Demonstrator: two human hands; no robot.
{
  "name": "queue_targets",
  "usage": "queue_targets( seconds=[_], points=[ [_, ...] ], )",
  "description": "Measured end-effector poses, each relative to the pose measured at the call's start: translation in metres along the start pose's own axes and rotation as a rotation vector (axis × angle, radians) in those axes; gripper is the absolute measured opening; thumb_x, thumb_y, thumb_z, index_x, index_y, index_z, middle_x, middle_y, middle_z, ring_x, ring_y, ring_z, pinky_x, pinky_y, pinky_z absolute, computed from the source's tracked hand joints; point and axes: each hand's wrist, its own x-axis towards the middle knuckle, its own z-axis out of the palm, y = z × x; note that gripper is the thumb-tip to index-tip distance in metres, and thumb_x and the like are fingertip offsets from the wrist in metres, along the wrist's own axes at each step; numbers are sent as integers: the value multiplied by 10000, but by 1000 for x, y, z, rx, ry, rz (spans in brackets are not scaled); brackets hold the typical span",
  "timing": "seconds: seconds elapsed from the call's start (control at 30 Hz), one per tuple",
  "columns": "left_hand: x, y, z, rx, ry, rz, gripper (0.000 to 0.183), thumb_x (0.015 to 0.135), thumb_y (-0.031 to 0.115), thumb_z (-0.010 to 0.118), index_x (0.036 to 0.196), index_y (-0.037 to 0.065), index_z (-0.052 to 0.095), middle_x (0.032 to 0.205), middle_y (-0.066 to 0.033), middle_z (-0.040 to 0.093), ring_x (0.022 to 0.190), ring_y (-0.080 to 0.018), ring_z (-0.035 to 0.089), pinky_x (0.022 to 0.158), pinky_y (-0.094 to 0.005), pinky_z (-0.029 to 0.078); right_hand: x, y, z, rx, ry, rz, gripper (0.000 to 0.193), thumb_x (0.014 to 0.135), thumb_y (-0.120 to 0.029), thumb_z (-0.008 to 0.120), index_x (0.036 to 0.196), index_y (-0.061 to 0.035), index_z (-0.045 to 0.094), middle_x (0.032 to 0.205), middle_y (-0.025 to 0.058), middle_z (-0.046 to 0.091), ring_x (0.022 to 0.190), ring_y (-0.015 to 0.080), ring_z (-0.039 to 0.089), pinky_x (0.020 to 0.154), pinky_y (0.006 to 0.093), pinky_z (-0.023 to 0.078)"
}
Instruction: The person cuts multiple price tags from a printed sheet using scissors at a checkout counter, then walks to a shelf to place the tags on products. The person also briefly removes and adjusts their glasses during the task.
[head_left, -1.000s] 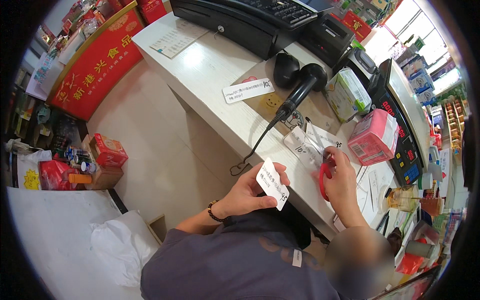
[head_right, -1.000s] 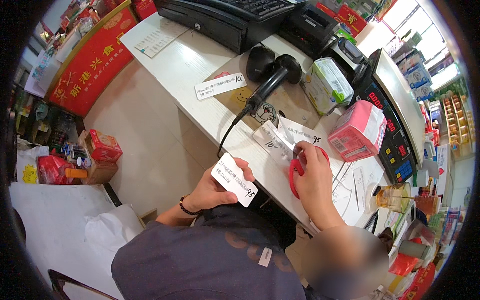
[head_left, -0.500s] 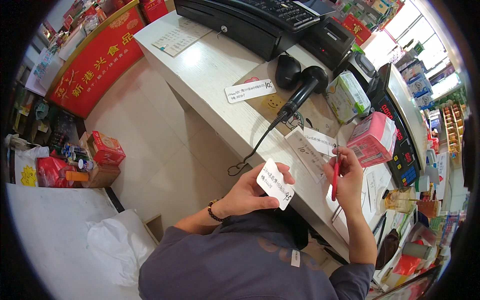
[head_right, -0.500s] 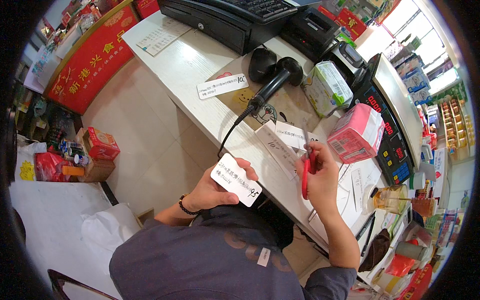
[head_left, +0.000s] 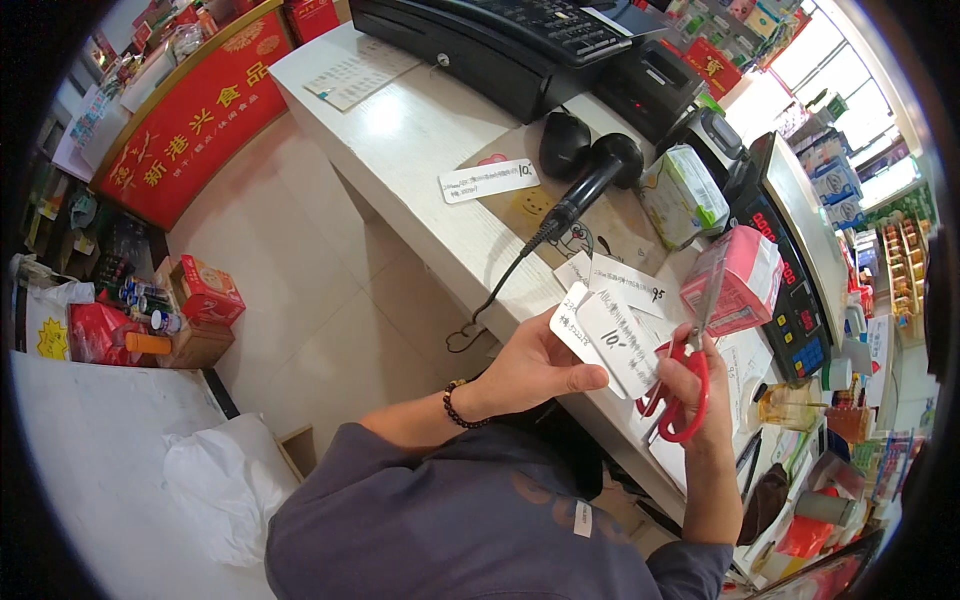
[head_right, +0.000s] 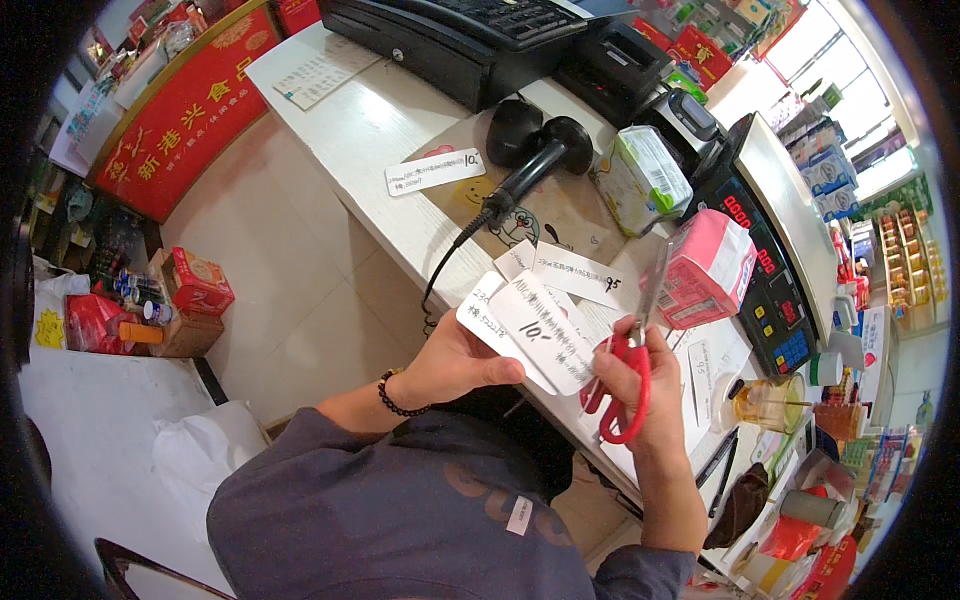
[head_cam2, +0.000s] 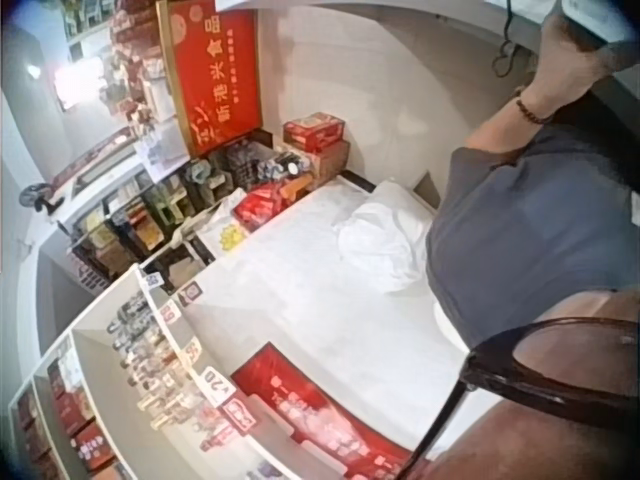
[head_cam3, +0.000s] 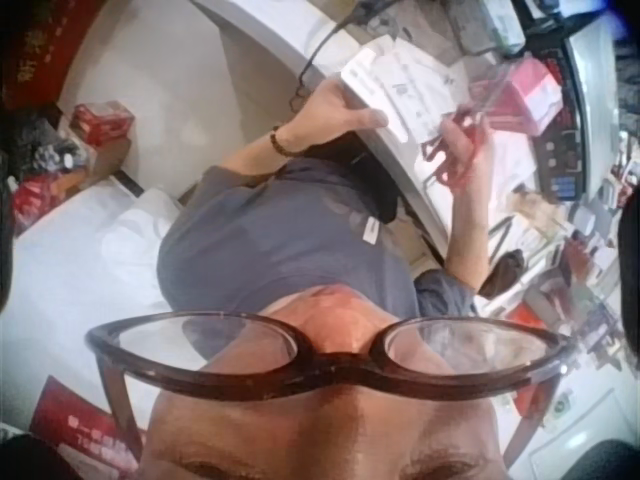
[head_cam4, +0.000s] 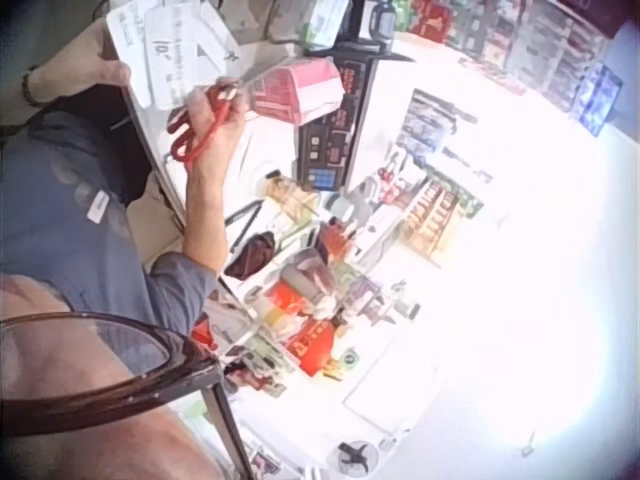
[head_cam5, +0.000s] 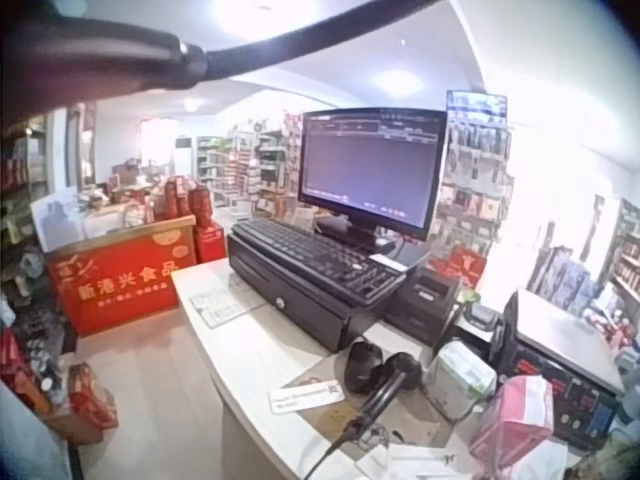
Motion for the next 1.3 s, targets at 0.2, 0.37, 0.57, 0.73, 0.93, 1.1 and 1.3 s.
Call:
queue_targets(
  seconds=[0.2, 0.37, 0.57, 0.73, 0.93, 1.1, 1.3],
  points=[
    [4, 3, 5, -77, -36, -53, 665, 700, 120, 738, 1249, -6, 385, 1214, -145, 496, 1114, -198, 485, 915, -325, 420, -6, 3, 2, -54, -29, 39, 358, 722, -28, 655, 1007, -22, 437, 724, 34, 535, 565, 115, 533, 487, 233, 449],
    [3, -1, 1, 24, -60, -90, 674, 674, 156, 764, 1224, -4, 408, 1178, -143, 518, 1094, -194, 497, 903, -319, 424, -9, 3, 3, -161, -7, 5, 354, 738, -43, 656, 1021, -18, 446, 726, 31, 537, 579, 87, 508, 469, 210, 401],
    [5, -10, -1, 63, -133, -44, 589, 688, 131, 750, 1170, -9, 442, 1153, -146, 533, 1066, -180, 511, 892, -304, 430, -15, 9, -1, -132, -18, -68, 359, 750, -8, 651, 1045, -28, 447, 773, 29, 544, 669, 60, 506, 565, 179, 407],
    [3, -17, 4, 61, -95, 5, 599, 675, 132, 759, 1171, 6, 449, 1163, -173, 520, 1085, -208, 499, 901, -322, 423, -21, 14, -2, -139, 16, -109, 360, 743, 11, 652, 1046, -25, 461, 784, 32, 551, 710, 69, 516, 638, 189, 434],
    [2, -21, -1, 191, -114, 129, 589, 666, 139, 765, 1179, 86, 480, 1171, -165, 486, 1082, -241, 483, 883, -331, 429, -23, 18, 0, -110, 38, -164, 387, 737, -25, 674, 1062, -21, 465, 792, 25, 552, 722, 70, 509, 654, 201, 435],
    [3, -22, -2, 136, -159, 116, 612, 664, 150, 769, 1187, 85, 460, 1166, -151, 491, 1080, -232, 481, 884, -328, 430, -22, 17, 0, -109, 27, -183, 383, 733, -32, 686, 1048, -20, 470, 786, 23, 547, 712, 65, 509, 640, 191, 433],
    [1, -14, -6, 144, -85, 64, 653, 684, 188, 760, 1213, 27, 412, 1174, -139, 488, 1075, -211, 488, 905, -318, 416, -15, 16, -1, -140, 9, -161, 382, 731, -22, 685, 1043, -20, 465, 784, 24, 546, 720, 72, 528, 642, 197, 446]
  ],
)
